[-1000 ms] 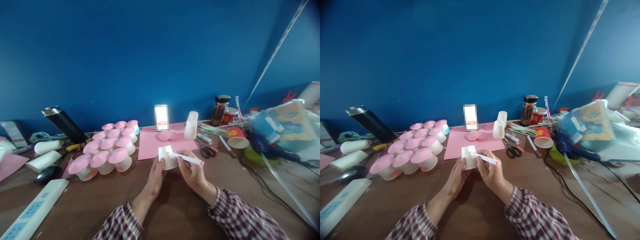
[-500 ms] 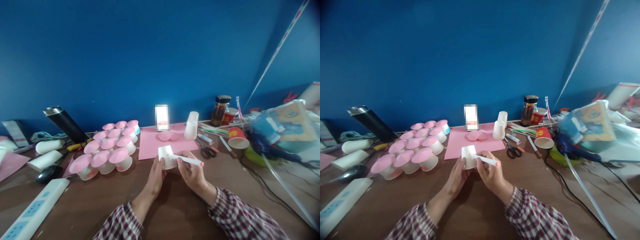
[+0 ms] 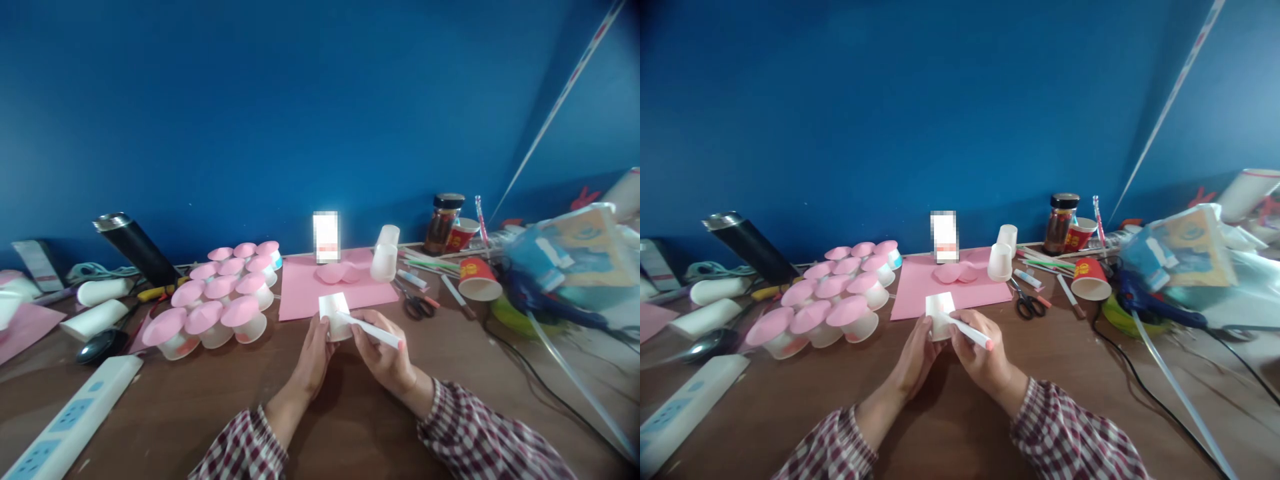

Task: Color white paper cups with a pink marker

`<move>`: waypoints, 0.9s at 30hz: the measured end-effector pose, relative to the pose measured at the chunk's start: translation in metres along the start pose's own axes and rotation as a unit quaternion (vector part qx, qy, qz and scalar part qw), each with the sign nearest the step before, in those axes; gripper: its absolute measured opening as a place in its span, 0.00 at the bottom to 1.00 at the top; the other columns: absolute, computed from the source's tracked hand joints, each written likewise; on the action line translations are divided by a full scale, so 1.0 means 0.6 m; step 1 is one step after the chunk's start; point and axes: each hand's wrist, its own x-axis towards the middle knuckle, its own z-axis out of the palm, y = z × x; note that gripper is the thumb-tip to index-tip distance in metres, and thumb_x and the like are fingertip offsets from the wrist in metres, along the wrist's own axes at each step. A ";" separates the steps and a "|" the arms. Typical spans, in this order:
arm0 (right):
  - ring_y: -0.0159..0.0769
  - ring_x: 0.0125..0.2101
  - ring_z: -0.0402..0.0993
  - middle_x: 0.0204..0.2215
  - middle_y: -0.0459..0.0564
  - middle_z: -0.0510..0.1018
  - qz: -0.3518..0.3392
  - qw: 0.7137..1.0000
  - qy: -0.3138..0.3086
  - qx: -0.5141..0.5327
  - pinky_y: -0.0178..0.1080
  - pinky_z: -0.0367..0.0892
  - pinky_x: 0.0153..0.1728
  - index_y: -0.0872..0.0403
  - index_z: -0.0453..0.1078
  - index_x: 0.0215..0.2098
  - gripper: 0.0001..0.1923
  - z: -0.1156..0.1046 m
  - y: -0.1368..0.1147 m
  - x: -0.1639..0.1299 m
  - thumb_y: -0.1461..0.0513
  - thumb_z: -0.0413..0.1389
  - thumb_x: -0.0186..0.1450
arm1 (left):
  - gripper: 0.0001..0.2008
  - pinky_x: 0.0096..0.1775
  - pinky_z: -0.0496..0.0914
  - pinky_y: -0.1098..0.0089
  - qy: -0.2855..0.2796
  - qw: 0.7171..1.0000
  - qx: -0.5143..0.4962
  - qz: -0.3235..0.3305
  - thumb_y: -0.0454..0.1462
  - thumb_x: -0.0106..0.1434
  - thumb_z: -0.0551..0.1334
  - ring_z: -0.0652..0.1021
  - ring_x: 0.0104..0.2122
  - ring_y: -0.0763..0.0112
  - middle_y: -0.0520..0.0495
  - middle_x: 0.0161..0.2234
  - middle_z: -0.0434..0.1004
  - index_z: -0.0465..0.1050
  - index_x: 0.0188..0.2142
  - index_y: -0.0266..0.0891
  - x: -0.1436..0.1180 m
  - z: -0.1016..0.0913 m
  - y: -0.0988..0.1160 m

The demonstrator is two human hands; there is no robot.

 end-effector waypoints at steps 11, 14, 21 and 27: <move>0.31 0.26 0.72 0.28 0.46 0.75 0.005 1.000 0.008 -0.009 0.32 0.68 0.30 0.53 0.67 0.38 0.04 0.000 0.003 -0.001 0.65 0.53 0.64 | 0.17 0.45 0.65 0.63 0.005 1.000 0.020 -0.004 0.46 0.63 0.55 0.72 0.43 0.64 0.44 0.42 0.73 0.68 0.46 0.40 0.002 -0.005 -0.004; 0.31 0.27 0.72 0.29 0.46 0.75 0.002 1.000 0.008 -0.011 0.32 0.68 0.31 0.53 0.67 0.39 0.05 0.000 0.004 -0.001 0.65 0.53 0.64 | 0.18 0.45 0.65 0.63 0.008 1.000 0.019 -0.011 0.47 0.62 0.56 0.72 0.43 0.64 0.44 0.42 0.73 0.68 0.47 0.40 0.001 -0.004 -0.003; 0.31 0.26 0.72 0.28 0.46 0.74 0.006 1.000 0.007 -0.010 0.32 0.68 0.30 0.53 0.67 0.38 0.05 0.002 0.005 -0.002 0.65 0.53 0.64 | 0.16 0.46 0.65 0.63 0.003 1.000 0.025 0.000 0.46 0.62 0.56 0.72 0.41 0.65 0.45 0.40 0.73 0.69 0.43 0.38 -0.001 -0.003 -0.002; 0.31 0.27 0.72 0.29 0.46 0.75 0.010 1.000 0.009 -0.005 0.32 0.68 0.31 0.53 0.67 0.39 0.05 0.003 0.007 -0.002 0.65 0.53 0.64 | 0.16 0.45 0.65 0.64 0.005 0.999 0.033 -0.004 0.46 0.63 0.55 0.72 0.42 0.65 0.45 0.42 0.72 0.68 0.46 0.40 0.001 -0.005 -0.004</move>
